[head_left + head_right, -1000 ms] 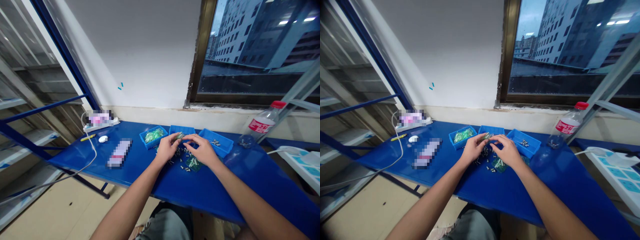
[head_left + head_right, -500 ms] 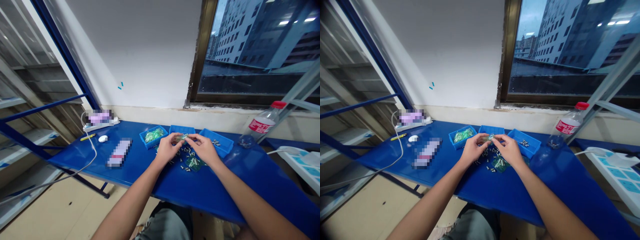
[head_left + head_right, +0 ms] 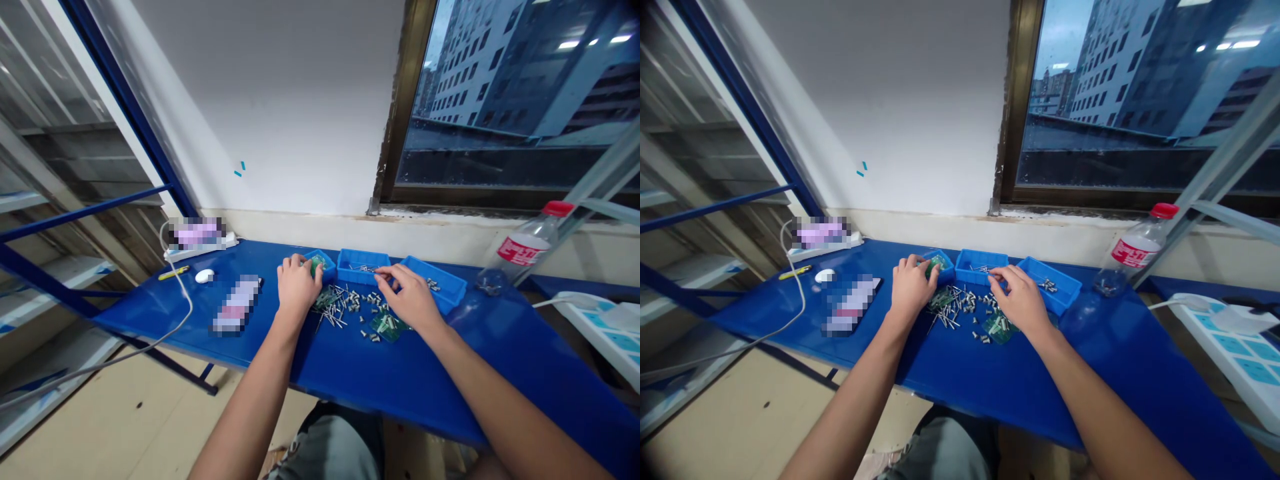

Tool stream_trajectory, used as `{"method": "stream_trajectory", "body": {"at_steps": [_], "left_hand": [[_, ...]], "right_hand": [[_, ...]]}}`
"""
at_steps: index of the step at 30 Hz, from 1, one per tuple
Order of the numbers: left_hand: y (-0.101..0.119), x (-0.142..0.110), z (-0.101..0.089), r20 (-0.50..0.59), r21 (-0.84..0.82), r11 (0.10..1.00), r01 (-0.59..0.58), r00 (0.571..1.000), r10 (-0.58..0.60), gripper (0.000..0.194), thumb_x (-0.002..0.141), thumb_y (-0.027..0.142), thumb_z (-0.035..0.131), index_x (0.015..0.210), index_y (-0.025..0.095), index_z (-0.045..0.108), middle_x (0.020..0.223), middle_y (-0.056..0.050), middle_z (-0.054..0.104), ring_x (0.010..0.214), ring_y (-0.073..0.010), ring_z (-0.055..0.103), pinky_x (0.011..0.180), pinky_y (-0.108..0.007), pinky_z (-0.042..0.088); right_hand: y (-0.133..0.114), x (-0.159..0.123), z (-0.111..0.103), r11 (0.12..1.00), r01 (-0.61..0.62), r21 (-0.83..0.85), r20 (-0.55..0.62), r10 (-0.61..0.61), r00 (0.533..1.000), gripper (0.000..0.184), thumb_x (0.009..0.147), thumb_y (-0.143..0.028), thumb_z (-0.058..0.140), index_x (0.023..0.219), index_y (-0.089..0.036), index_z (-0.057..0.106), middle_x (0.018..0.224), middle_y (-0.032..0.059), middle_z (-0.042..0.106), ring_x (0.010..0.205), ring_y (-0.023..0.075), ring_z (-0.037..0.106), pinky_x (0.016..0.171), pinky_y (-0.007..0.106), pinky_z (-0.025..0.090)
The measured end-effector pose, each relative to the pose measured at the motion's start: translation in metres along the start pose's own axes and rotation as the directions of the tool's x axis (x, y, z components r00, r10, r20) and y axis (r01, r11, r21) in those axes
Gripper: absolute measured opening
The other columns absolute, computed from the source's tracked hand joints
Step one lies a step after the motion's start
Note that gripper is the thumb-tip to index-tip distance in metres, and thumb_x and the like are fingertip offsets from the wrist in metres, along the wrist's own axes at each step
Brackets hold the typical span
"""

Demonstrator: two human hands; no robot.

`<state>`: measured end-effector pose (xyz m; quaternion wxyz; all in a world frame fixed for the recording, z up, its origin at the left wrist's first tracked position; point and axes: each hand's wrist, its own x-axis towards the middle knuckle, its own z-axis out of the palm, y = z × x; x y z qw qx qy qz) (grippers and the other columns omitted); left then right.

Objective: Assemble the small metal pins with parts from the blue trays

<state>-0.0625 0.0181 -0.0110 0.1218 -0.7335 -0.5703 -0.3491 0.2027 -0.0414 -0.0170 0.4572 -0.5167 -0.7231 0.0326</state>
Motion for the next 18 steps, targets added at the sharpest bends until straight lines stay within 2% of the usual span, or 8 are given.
{"method": "stream_trajectory", "body": {"at_steps": [2,5,7,9,12,15,18], "left_hand": [[0.003,-0.002,0.002,0.005,0.001,1.000,0.018,1.000,-0.018,0.033,0.100,0.043,0.059,0.099,0.019,0.080,0.109,-0.017,0.068,0.105,-0.0362,0.057,0.092,-0.052,0.044],[0.008,-0.003,-0.001,-0.008,-0.019,0.999,0.035,0.999,-0.035,0.031,0.100,0.043,0.058,0.103,0.020,0.079,0.117,-0.017,0.067,0.112,-0.0383,0.055,0.097,-0.056,0.041],[0.012,-0.003,-0.007,-0.043,-0.043,0.999,0.011,0.999,-0.013,0.028,0.101,0.039,0.058,0.110,0.021,0.077,0.128,-0.017,0.065,0.120,-0.0401,0.052,0.102,-0.060,0.038],[0.018,-0.003,-0.012,-0.072,-0.068,0.996,-0.062,0.996,0.057,0.025,0.101,0.033,0.057,0.116,0.023,0.075,0.135,-0.015,0.063,0.127,-0.0403,0.049,0.106,-0.061,0.036],[0.028,-0.004,-0.015,-0.053,-0.160,0.962,-0.220,0.975,0.214,0.024,0.101,0.027,0.058,0.119,0.024,0.072,0.132,-0.013,0.065,0.127,-0.0364,0.050,0.105,-0.055,0.041],[0.035,-0.005,-0.012,-0.030,-0.261,0.904,-0.338,0.939,0.342,0.023,0.102,0.023,0.056,0.119,0.022,0.071,0.128,-0.012,0.066,0.121,-0.0317,0.053,0.103,-0.050,0.046],[0.039,-0.007,-0.006,-0.020,-0.310,0.868,-0.389,0.915,0.403,0.021,0.102,0.020,0.054,0.117,0.020,0.070,0.126,-0.012,0.066,0.118,-0.0293,0.055,0.104,-0.049,0.048]], "right_hand": [[0.001,0.000,-0.003,0.998,0.041,-0.049,-0.013,-0.042,0.999,0.024,0.104,-0.038,0.053,0.109,-0.026,0.073,0.098,0.0084,0.074,0.092,0.0274,0.069,0.086,0.041,0.054],[0.006,0.002,-0.012,0.983,0.077,-0.165,-0.037,-0.084,0.996,0.025,0.105,-0.032,0.049,0.112,-0.025,0.071,0.101,0.0100,0.075,0.100,0.0294,0.068,0.091,0.042,0.051],[0.013,0.003,-0.020,0.963,0.057,-0.264,-0.037,-0.069,0.997,0.024,0.104,-0.030,0.049,0.112,-0.024,0.071,0.103,0.0106,0.075,0.097,0.0294,0.069,0.087,0.041,0.050],[0.020,0.003,-0.027,0.933,0.012,-0.361,-0.004,-0.015,1.000,0.017,0.101,-0.028,0.054,0.105,-0.025,0.070,0.098,0.0084,0.076,0.084,0.0271,0.069,0.074,0.038,0.048],[0.028,0.002,-0.032,0.898,0.000,-0.441,0.090,0.044,0.995,0.007,0.097,-0.029,0.062,0.096,-0.027,0.069,0.087,0.0044,0.076,0.071,0.0248,0.068,0.064,0.036,0.042],[0.027,0.000,-0.030,0.857,-0.010,-0.515,0.186,0.123,0.975,0.004,0.095,-0.028,0.066,0.094,-0.027,0.070,0.082,0.0043,0.076,0.069,0.0247,0.068,0.062,0.034,0.039],[0.022,-0.001,-0.026,0.821,-0.016,-0.571,0.307,0.232,0.923,0.012,0.096,-0.025,0.064,0.100,-0.026,0.074,0.088,0.0063,0.079,0.077,0.0259,0.072,0.067,0.033,0.043]]}}
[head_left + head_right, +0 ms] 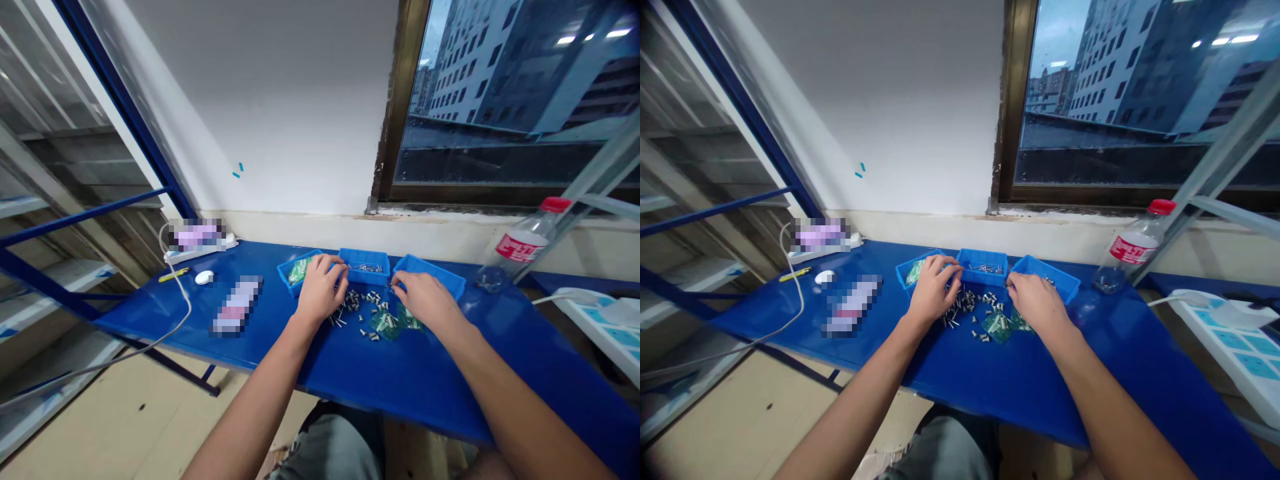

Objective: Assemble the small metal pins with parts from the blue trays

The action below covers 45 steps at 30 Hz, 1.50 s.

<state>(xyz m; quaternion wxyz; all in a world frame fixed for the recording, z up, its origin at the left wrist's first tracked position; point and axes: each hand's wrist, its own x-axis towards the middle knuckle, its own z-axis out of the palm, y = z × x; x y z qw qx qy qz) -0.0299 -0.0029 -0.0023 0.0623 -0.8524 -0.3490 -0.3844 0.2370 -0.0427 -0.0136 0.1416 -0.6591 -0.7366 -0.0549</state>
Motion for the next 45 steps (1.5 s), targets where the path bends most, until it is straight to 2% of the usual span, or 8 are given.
{"method": "stream_trajectory", "body": {"at_steps": [3,8,18,25,34,37,41,45], "left_hand": [[0.001,0.000,0.003,0.015,-0.022,1.000,-0.019,1.000,0.019,0.020,0.102,0.020,0.054,0.115,0.019,0.069,0.123,-0.011,0.067,0.117,-0.0288,0.056,0.104,-0.048,0.049],[0.003,0.000,0.004,0.041,-0.052,0.998,-0.020,0.999,0.022,0.020,0.102,0.018,0.053,0.113,0.020,0.069,0.120,-0.011,0.067,0.115,-0.0288,0.058,0.103,-0.049,0.051],[0.005,0.000,0.004,0.063,-0.089,0.996,0.000,0.998,0.006,0.018,0.103,0.019,0.052,0.109,0.019,0.069,0.117,-0.011,0.068,0.114,-0.0277,0.058,0.103,-0.048,0.051],[0.003,0.000,0.005,0.074,-0.082,0.997,0.010,0.997,-0.004,0.019,0.103,0.020,0.052,0.107,0.018,0.070,0.116,-0.010,0.070,0.114,-0.0267,0.059,0.103,-0.046,0.052],[-0.003,-0.001,0.014,0.163,0.086,0.995,0.042,0.985,-0.055,0.034,0.101,0.025,0.058,0.134,0.022,0.067,0.141,-0.010,0.068,0.136,-0.0294,0.057,0.119,-0.053,0.038],[-0.007,0.000,0.017,0.189,0.130,0.989,0.070,0.977,-0.094,0.034,0.100,0.023,0.061,0.133,0.023,0.069,0.138,-0.009,0.070,0.131,-0.0285,0.061,0.121,-0.053,0.035],[-0.012,0.005,0.020,0.195,0.169,0.983,0.077,0.974,-0.110,0.027,0.103,0.022,0.058,0.125,0.023,0.073,0.126,-0.008,0.076,0.122,-0.0271,0.065,0.117,-0.052,0.036],[-0.016,0.009,0.022,0.187,0.192,0.979,0.075,0.976,-0.111,0.022,0.104,0.025,0.057,0.114,0.023,0.077,0.112,-0.007,0.078,0.111,-0.0258,0.067,0.111,-0.049,0.039]], "right_hand": [[-0.003,0.000,0.000,1.000,0.017,-0.015,0.116,-0.016,0.993,0.028,0.100,-0.020,0.053,0.114,-0.026,0.076,0.106,0.0087,0.080,0.093,0.0272,0.075,0.078,0.034,0.049],[-0.003,0.001,0.002,1.000,0.016,0.015,0.162,-0.018,0.987,0.040,0.096,-0.012,0.050,0.123,-0.027,0.074,0.125,0.0065,0.078,0.107,0.0277,0.074,0.087,0.036,0.052],[-0.005,0.002,0.000,0.999,-0.030,0.021,0.178,0.026,0.984,0.033,0.098,-0.018,0.050,0.116,-0.027,0.075,0.103,0.0067,0.081,0.095,0.0255,0.075,0.077,0.033,0.048],[-0.010,0.000,-0.007,0.999,0.011,0.033,0.067,-0.013,0.998,0.028,0.097,-0.015,0.051,0.110,-0.025,0.075,0.113,0.0057,0.080,0.104,0.0255,0.073,0.084,0.033,0.051],[-0.005,0.002,0.006,0.990,0.088,0.114,0.156,-0.106,0.982,0.037,0.095,-0.011,0.051,0.121,-0.020,0.076,0.116,0.0082,0.080,0.106,0.0272,0.075,0.094,0.036,0.052],[-0.005,0.002,0.002,0.974,0.109,0.196,0.063,-0.123,0.990,0.035,0.097,-0.014,0.050,0.117,-0.023,0.077,0.114,0.0048,0.081,0.107,0.0246,0.075,0.096,0.034,0.052],[0.002,0.002,-0.007,0.981,0.062,0.185,-0.148,-0.034,0.988,0.032,0.095,-0.014,0.050,0.110,-0.023,0.076,0.115,0.0041,0.080,0.103,0.0241,0.074,0.090,0.034,0.052],[0.007,0.002,-0.010,0.991,0.023,0.133,-0.182,0.002,0.983,0.030,0.093,-0.013,0.049,0.105,-0.021,0.075,0.109,0.0058,0.079,0.095,0.0242,0.073,0.085,0.034,0.050]]}}
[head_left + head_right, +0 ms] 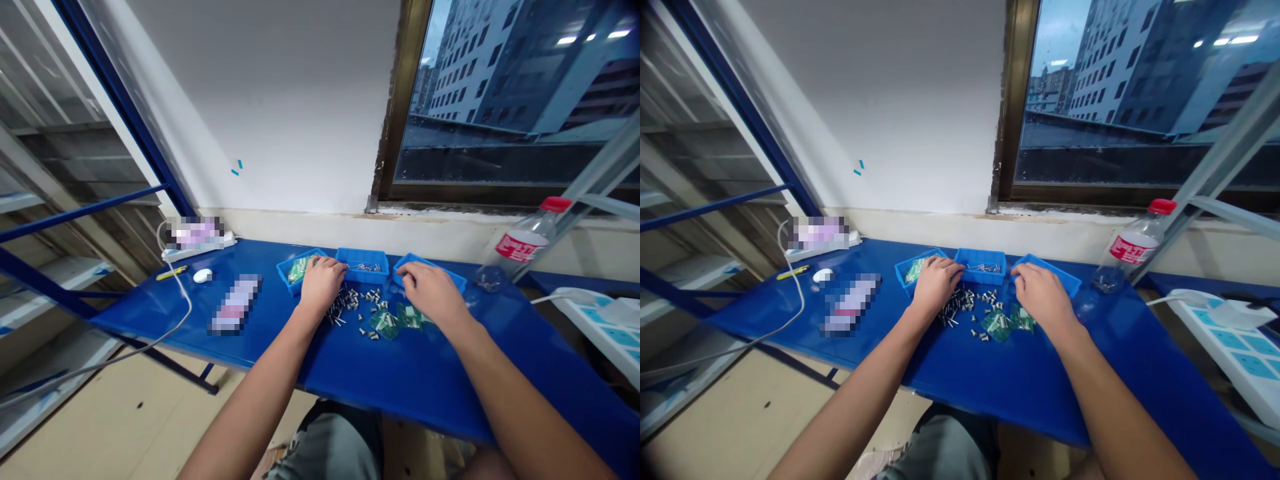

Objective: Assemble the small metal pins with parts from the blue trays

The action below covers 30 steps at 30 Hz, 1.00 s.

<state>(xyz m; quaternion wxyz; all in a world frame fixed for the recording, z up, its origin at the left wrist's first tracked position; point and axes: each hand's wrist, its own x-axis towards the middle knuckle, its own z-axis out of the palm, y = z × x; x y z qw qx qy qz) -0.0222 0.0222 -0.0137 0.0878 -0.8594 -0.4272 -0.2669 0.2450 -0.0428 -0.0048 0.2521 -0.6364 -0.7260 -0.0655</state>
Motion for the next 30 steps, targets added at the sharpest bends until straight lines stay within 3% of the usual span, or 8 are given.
{"method": "stream_trajectory", "body": {"at_steps": [8,13,22,27,30], "left_hand": [[-0.001,0.001,0.002,-0.062,-0.038,0.999,-0.029,0.998,0.027,0.017,0.103,0.024,0.062,0.108,0.024,0.078,0.105,-0.005,0.079,0.104,-0.0255,0.067,0.106,-0.049,0.042],[-0.003,0.000,0.004,-0.072,-0.073,0.997,-0.023,0.997,0.017,0.019,0.101,0.024,0.063,0.111,0.024,0.080,0.108,-0.006,0.080,0.108,-0.0279,0.062,0.096,-0.045,0.049],[-0.009,-0.001,0.009,-0.075,-0.118,0.992,-0.038,0.997,0.029,0.023,0.102,0.022,0.061,0.115,0.021,0.080,0.111,-0.006,0.081,0.102,-0.0273,0.061,0.092,-0.042,0.054],[-0.007,-0.001,0.008,-0.082,-0.128,0.991,-0.035,0.996,0.025,0.022,0.101,0.022,0.062,0.114,0.022,0.079,0.111,-0.006,0.080,0.104,-0.0277,0.062,0.093,-0.045,0.055],[-0.004,-0.002,0.005,-0.124,-0.151,0.988,-0.020,0.992,0.001,0.022,0.100,0.023,0.063,0.119,0.022,0.076,0.118,-0.007,0.077,0.109,-0.0280,0.064,0.097,-0.047,0.054]], "right_hand": [[-0.004,-0.004,0.000,0.988,-0.024,-0.150,-0.024,0.020,1.000,0.030,0.100,-0.021,0.051,0.123,-0.019,0.069,0.122,0.0128,0.073,0.116,0.0315,0.063,0.096,0.039,0.046],[-0.004,-0.007,0.002,0.968,-0.092,-0.233,0.126,0.124,0.984,0.032,0.100,-0.018,0.050,0.128,-0.019,0.067,0.119,0.0134,0.074,0.100,0.0287,0.070,0.083,0.037,0.048],[-0.013,-0.008,0.002,0.981,-0.121,-0.149,0.149,0.143,0.978,0.024,0.099,-0.024,0.053,0.118,-0.022,0.068,0.115,0.0091,0.074,0.093,0.0259,0.071,0.073,0.035,0.046],[-0.017,-0.008,0.001,0.990,-0.077,-0.120,0.051,0.083,0.995,0.026,0.101,-0.028,0.052,0.119,-0.019,0.068,0.117,0.0133,0.072,0.107,0.0304,0.066,0.087,0.039,0.050],[-0.029,-0.009,-0.003,0.998,0.048,-0.038,-0.057,-0.050,0.997,0.028,0.105,-0.031,0.049,0.117,-0.018,0.070,0.117,0.0144,0.071,0.116,0.0319,0.061,0.100,0.044,0.048]]}}
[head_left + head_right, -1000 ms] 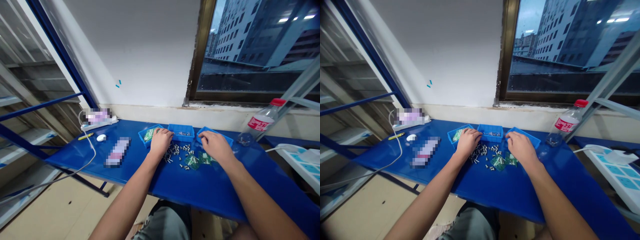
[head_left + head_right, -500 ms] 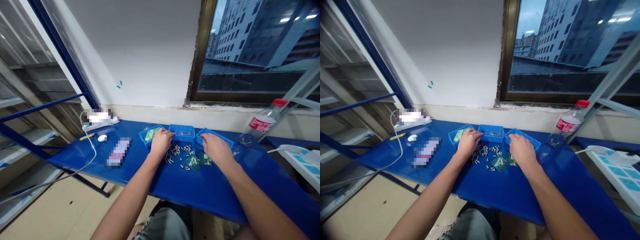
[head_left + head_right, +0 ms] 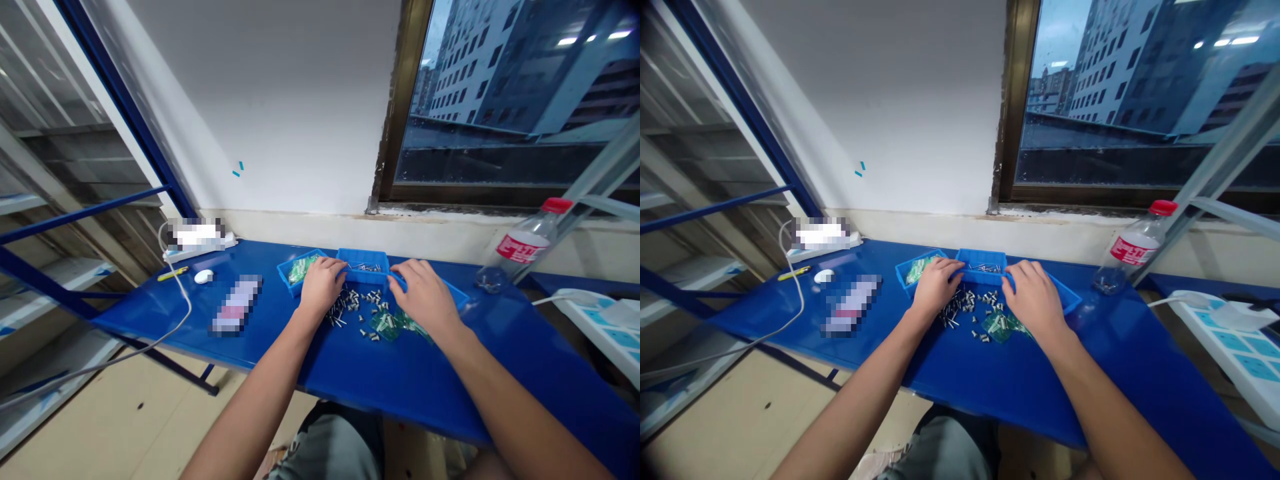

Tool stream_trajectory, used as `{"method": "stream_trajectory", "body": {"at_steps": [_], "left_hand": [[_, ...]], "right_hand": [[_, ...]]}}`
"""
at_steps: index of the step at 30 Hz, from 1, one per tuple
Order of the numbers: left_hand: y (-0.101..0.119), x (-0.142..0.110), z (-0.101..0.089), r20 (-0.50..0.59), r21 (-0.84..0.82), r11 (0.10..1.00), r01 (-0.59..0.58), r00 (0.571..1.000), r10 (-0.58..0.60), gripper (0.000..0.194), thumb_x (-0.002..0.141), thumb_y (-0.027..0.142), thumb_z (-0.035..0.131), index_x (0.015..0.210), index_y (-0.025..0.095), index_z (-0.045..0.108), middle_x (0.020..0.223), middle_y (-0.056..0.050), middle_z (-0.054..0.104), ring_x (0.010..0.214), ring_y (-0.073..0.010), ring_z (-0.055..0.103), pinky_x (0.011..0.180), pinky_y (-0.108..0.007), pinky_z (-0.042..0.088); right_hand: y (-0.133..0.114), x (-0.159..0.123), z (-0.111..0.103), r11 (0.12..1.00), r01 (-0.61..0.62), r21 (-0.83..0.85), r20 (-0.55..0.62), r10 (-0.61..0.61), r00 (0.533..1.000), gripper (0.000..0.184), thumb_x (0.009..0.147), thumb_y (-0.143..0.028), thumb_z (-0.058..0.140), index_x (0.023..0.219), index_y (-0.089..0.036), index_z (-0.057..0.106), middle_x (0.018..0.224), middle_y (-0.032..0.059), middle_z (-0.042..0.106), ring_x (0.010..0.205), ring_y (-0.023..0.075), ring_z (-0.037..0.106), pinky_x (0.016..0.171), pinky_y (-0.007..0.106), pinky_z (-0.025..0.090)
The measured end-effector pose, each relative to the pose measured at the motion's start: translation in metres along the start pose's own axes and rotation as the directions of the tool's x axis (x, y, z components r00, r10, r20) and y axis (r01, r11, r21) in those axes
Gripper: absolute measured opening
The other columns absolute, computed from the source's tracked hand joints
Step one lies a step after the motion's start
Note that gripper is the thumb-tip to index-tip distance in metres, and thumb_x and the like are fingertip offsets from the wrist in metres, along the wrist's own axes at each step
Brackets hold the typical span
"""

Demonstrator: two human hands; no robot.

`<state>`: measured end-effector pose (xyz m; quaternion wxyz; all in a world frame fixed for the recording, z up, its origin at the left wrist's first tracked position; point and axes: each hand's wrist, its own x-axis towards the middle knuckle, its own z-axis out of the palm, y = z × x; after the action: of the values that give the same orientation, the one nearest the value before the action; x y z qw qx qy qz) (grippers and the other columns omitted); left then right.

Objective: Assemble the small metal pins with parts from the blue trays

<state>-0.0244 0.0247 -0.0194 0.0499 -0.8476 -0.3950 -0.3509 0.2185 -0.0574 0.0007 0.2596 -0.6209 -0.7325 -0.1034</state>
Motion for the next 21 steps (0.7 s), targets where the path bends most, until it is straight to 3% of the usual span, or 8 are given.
{"method": "stream_trajectory", "body": {"at_steps": [2,5,8,12,21], "left_hand": [[0.005,-0.001,-0.003,-0.038,-0.033,0.999,0.006,0.999,-0.008,0.022,0.101,0.024,0.062,0.120,0.022,0.074,0.122,-0.008,0.075,0.114,-0.0280,0.064,0.101,-0.049,0.053],[0.012,-0.002,-0.008,-0.065,-0.097,0.995,-0.028,0.998,0.022,0.021,0.103,0.023,0.057,0.118,0.022,0.072,0.120,-0.009,0.074,0.115,-0.0268,0.064,0.102,-0.049,0.053],[0.017,-0.003,-0.011,-0.065,-0.135,0.990,-0.048,0.997,0.039,0.021,0.103,0.021,0.055,0.117,0.021,0.071,0.118,-0.009,0.073,0.114,-0.0260,0.065,0.102,-0.049,0.053],[0.021,-0.003,-0.010,-0.042,-0.161,0.985,-0.055,0.998,0.049,0.021,0.103,0.020,0.054,0.116,0.020,0.070,0.116,-0.010,0.073,0.114,-0.0263,0.064,0.103,-0.049,0.053],[0.026,-0.003,-0.006,-0.008,-0.201,0.977,-0.075,0.997,0.075,0.019,0.102,0.017,0.054,0.112,0.020,0.070,0.112,-0.008,0.074,0.111,-0.0257,0.065,0.103,-0.048,0.053]], "right_hand": [[-0.010,-0.001,0.000,0.980,0.151,0.126,0.020,-0.155,0.988,0.028,0.106,-0.034,0.050,0.118,-0.020,0.071,0.115,0.0122,0.072,0.113,0.0290,0.062,0.102,0.042,0.049],[-0.024,-0.005,0.010,0.903,0.334,0.270,0.100,-0.372,0.923,0.032,0.102,-0.040,0.062,0.127,-0.023,0.070,0.125,0.0105,0.071,0.120,0.0287,0.060,0.107,0.044,0.049],[-0.030,-0.008,0.024,0.883,0.363,0.296,0.135,-0.415,0.900,0.032,0.101,-0.040,0.064,0.127,-0.023,0.071,0.129,0.0110,0.070,0.126,0.0298,0.058,0.108,0.047,0.049],[-0.030,-0.007,0.036,0.892,0.365,0.266,0.167,-0.416,0.894,0.020,0.104,-0.028,0.058,0.112,-0.021,0.075,0.117,0.0094,0.073,0.111,0.0263,0.064,0.104,0.044,0.050],[-0.033,-0.001,0.039,0.917,0.351,0.187,0.199,-0.385,0.901,0.013,0.099,-0.018,0.060,0.092,-0.020,0.072,0.097,0.0072,0.074,0.100,0.0246,0.064,0.095,0.039,0.050]]}}
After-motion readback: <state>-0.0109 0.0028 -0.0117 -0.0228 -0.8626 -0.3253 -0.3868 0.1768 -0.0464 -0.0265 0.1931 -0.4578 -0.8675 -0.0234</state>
